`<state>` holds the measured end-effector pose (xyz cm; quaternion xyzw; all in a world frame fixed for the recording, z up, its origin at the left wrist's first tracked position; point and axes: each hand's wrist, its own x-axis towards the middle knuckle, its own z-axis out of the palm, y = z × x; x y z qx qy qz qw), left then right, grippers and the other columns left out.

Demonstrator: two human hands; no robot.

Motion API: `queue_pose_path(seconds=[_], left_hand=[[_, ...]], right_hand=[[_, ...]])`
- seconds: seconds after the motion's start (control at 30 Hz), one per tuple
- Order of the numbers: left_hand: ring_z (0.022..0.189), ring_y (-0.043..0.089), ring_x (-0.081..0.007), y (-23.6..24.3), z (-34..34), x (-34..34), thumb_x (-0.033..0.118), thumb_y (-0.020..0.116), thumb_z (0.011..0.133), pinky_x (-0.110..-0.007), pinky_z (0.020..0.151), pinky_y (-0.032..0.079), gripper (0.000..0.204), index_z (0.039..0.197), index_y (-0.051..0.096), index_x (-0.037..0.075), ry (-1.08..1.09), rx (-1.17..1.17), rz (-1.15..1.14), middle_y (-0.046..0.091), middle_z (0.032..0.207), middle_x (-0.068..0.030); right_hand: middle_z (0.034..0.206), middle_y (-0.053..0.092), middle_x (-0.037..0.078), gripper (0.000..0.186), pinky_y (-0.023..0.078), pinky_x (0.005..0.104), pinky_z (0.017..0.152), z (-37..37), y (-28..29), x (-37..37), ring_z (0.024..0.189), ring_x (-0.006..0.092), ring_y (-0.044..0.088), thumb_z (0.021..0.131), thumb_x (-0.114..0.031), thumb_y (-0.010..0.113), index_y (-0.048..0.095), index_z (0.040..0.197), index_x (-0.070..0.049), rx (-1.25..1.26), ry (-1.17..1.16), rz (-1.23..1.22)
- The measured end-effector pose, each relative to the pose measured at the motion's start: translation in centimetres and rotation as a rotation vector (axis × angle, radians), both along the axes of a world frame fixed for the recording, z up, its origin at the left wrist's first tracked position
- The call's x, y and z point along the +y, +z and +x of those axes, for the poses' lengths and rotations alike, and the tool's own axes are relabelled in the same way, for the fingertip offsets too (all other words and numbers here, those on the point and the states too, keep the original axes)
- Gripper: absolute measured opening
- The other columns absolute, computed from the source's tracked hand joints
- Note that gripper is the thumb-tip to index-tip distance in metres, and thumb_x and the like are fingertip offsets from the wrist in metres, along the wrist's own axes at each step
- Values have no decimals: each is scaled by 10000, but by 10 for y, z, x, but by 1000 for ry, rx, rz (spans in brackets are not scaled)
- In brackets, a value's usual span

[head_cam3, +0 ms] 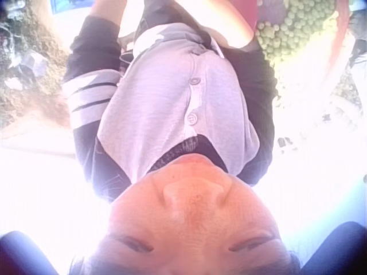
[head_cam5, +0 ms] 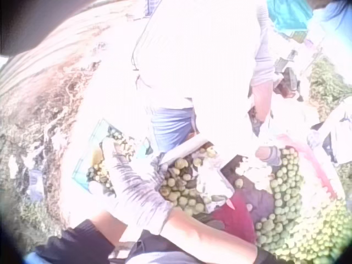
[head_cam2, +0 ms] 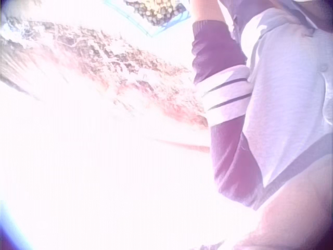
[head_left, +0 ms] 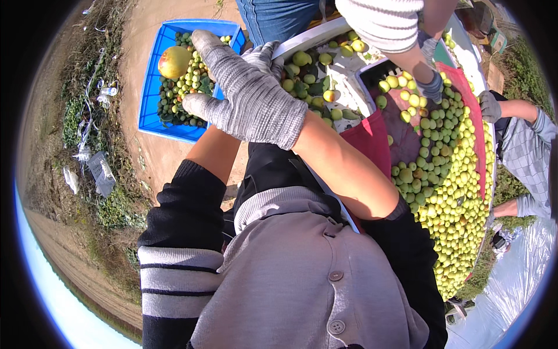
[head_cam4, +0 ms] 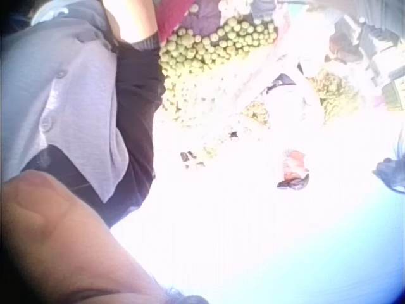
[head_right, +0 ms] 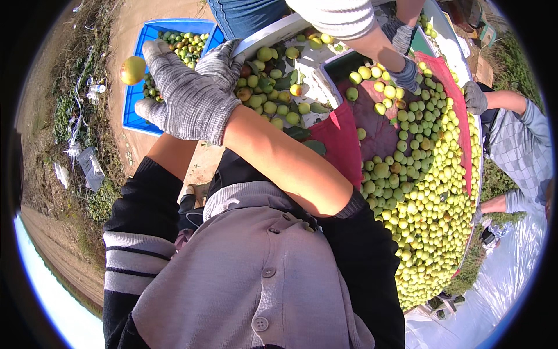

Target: The person sorts green apples from a large pile on a table into a white crate. They wear gloves and repeatedly pick apples from the pile, inspect them, and place them into the crate. Other workers are visible nearby performing similar tasks.

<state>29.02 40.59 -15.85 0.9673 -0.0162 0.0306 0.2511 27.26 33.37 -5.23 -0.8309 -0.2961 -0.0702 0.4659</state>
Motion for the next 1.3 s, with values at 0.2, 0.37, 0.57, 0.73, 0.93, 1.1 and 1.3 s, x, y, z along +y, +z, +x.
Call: queue_pose_path(seconds=[0.2, 0.37, 0.57, 0.73, 0.93, 1.1, 1.3], left_hand=[[909, 625, -318, -5, 9, 0, 292, 591, 858, -409, 834, 493, 366, 1189, 595, 135, -27, -58, 66, 673, 1001, -109], [992, 615, -334, -4, 11, 0, 282, 599, 871, -423, 888, 476, 363, 1206, 602, 143, -6, 45, 28, 655, 1103, -135], [974, 610, -344, -1, 10, -1, 272, 602, 861, -419, 895, 474, 370, 1208, 593, 145, -16, 23, 35, 656, 1052, -142], [1094, 558, -329, -3, 12, 0, 201, 617, 847, -423, 950, 445, 437, 1277, 549, 174, -50, -22, 32, 573, 1242, -105], [1299, 424, -295, -4, 23, 4, 186, 535, 875, -444, 1088, 323, 452, 1325, 511, 148, -473, -329, 43, 507, 1355, -78], [1218, 500, -235, -7, 65, -20, 147, 479, 906, -376, 1043, 390, 389, 1286, 553, 116, -1116, -178, 468, 556, 1303, -62], [1023, 642, -284, -21, 84, -84, 115, 547, 865, -395, 796, 533, 376, 1230, 568, 26, -1124, 287, 905, 619, 1190, -176]], right_hand=[[1135, 623, 158, 297, 476, 357, 929, 18, -75, -100, 1044, 274, 612, 893, -31, 504, 581, 1180, -23, 140, -249, -22], [1320, 470, 199, 477, 414, 456, 995, 19, -158, -129, 1127, 398, 518, 798, -5, 539, 489, 1268, -76, 143, -436, -413], [1206, 565, 158, 428, 487, 415, 913, 66, -170, -120, 1077, 372, 577, 761, -6, 624, 569, 1174, -105, 368, -463, -624], [1092, 646, 151, 391, 532, 303, 826, 31, -126, -140, 936, 224, 643, 856, -37, 597, 536, 1242, -66, 1039, -183, 551], [1178, 604, 206, 580, 521, 288, 721, -15, -65, -145, 934, 233, 630, 932, -288, 557, 368, 1400, -3, 1248, 237, 1121], [990, 661, 126, 433, 515, 246, 676, -52, -40, -152, 800, 138, 631, 880, -285, 622, 521, 1237, -61, 1178, -16, 1004], [873, 641, 49, 298, 477, 228, 572, -116, -82, -159, 724, 116, 609, 858, -203, 628, 601, 1140, -113, 1151, -670, 691]])
